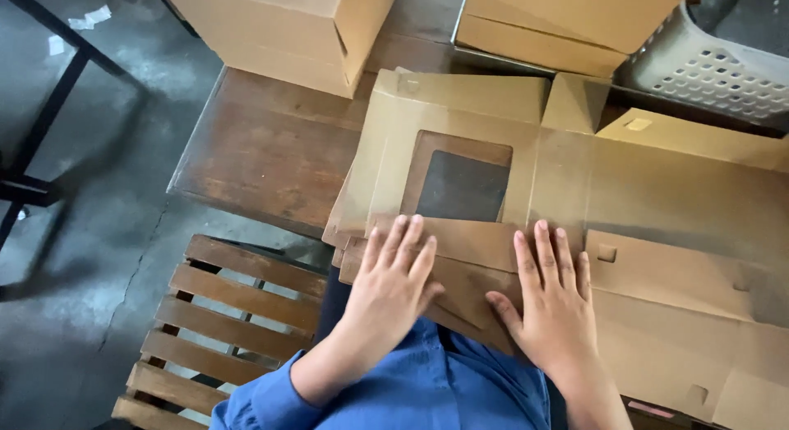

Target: Assembling a cardboard box with a clear window by folding and tucking pre-cut flaps.

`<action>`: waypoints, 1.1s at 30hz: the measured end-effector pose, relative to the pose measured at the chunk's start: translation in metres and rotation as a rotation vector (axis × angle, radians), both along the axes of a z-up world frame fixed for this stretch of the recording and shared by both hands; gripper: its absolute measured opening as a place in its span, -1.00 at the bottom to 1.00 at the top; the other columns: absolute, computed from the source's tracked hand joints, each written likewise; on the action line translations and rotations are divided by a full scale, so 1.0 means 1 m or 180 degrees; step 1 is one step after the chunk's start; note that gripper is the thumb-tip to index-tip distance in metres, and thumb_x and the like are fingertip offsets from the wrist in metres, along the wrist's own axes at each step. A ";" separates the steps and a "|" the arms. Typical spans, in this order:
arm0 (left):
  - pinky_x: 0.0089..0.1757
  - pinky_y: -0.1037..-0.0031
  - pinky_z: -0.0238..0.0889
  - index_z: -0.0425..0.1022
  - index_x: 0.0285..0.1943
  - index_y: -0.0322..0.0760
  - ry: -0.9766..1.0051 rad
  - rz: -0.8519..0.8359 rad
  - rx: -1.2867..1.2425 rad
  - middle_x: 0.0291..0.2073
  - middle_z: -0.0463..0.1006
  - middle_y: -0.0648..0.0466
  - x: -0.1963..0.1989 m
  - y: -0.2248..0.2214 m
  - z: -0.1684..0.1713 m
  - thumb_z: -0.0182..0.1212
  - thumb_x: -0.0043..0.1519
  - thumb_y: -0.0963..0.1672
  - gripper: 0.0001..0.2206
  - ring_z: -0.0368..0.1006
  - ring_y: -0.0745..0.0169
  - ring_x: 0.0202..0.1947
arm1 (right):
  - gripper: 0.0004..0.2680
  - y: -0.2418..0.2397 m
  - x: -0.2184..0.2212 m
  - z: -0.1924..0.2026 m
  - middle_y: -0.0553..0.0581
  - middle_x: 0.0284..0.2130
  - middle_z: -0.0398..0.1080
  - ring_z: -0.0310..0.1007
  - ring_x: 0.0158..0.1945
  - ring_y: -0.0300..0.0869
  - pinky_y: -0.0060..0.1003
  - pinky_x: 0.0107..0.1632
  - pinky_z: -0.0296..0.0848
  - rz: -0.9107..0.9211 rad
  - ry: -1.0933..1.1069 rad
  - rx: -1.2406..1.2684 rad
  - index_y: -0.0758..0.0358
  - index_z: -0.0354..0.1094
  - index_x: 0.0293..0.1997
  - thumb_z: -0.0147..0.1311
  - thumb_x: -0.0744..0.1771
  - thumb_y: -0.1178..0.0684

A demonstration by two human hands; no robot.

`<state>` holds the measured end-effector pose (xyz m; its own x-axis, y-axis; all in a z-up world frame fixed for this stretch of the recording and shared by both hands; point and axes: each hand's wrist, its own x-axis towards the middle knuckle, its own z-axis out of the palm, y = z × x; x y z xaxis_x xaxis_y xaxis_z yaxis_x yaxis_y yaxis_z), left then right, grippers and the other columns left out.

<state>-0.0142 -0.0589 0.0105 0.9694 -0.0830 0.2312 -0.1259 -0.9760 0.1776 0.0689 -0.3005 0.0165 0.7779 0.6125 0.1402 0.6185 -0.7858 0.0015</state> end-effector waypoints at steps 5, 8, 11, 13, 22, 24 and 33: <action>0.42 -0.05 -0.42 -0.02 0.59 -0.30 0.0116 -0.0169 0.0392 0.58 -0.04 -0.07 0.020 -0.041 -0.006 -0.21 0.11 0.39 0.02 -0.22 -0.01 0.59 | -0.25 -0.003 -0.002 -0.004 0.19 0.57 -0.22 -0.26 0.61 0.05 0.18 0.49 -0.18 0.0062 -0.0088 0.0045 0.16 -0.25 0.60 -0.25 0.30 -0.52; 0.38 -0.23 -0.39 -0.09 0.60 -0.30 0.0117 -0.0140 0.0529 0.58 -0.10 -0.17 0.034 -0.062 -0.007 -0.29 -0.04 0.49 0.18 -0.24 -0.10 0.59 | -0.26 -0.008 -0.001 -0.005 0.18 0.57 -0.18 -0.22 0.61 -0.01 0.10 0.49 -0.13 0.0167 -0.0206 0.0023 0.22 -0.23 0.59 -0.19 0.30 -0.47; 0.32 -0.45 -0.39 -0.14 0.60 -0.29 0.0067 0.0049 0.0615 0.58 -0.17 -0.25 0.034 -0.071 -0.014 -0.24 -0.13 0.52 0.27 -0.31 -0.23 0.59 | -0.29 -0.020 -0.016 -0.006 0.15 0.58 -0.27 -0.30 0.61 -0.04 0.03 0.51 -0.20 0.0268 -0.0132 -0.0070 0.23 -0.30 0.60 -0.15 0.30 -0.34; 0.30 -0.50 -0.41 -0.20 0.60 -0.29 0.0054 0.0101 0.0616 0.58 -0.23 -0.27 0.035 -0.072 -0.015 -0.27 -0.17 0.55 0.30 -0.36 -0.27 0.59 | -0.29 -0.034 -0.023 -0.003 0.14 0.59 -0.35 -0.40 0.62 -0.05 0.01 0.52 -0.31 0.0315 -0.0026 -0.0085 0.22 -0.38 0.60 -0.13 0.30 -0.26; 0.13 -0.68 -0.28 0.06 0.53 0.21 0.0498 -0.0148 0.0241 0.51 -0.13 -0.45 0.043 -0.071 0.009 -0.07 0.01 0.43 -0.09 -0.24 -0.47 0.51 | -0.81 -0.115 -0.011 0.024 0.27 0.16 0.51 0.49 0.23 0.11 -0.04 0.29 0.32 -0.0130 -0.0860 0.1191 0.18 0.55 0.14 0.09 0.42 0.17; 0.11 -0.72 -0.24 0.23 0.42 0.06 0.0342 -0.0162 0.0089 0.50 -0.04 -0.44 0.044 -0.074 0.012 -0.09 0.00 0.42 -0.11 -0.19 -0.50 0.51 | -0.65 -0.117 0.002 0.021 0.40 0.45 0.31 0.32 0.49 0.21 0.16 0.37 0.33 -0.0327 -0.0958 0.0894 0.29 0.41 0.35 0.13 0.40 0.01; 0.19 -0.55 -0.04 -0.21 0.66 0.01 -0.0369 0.0201 0.0274 0.61 -0.14 -0.25 0.064 -0.096 0.003 0.09 0.11 0.47 0.10 -0.10 -0.27 0.61 | -0.36 -0.045 0.020 0.039 0.30 0.55 -0.42 -0.50 0.56 0.18 0.35 0.42 -0.40 -0.1094 0.0814 -0.0156 -0.06 -0.32 0.59 -0.37 0.34 -0.49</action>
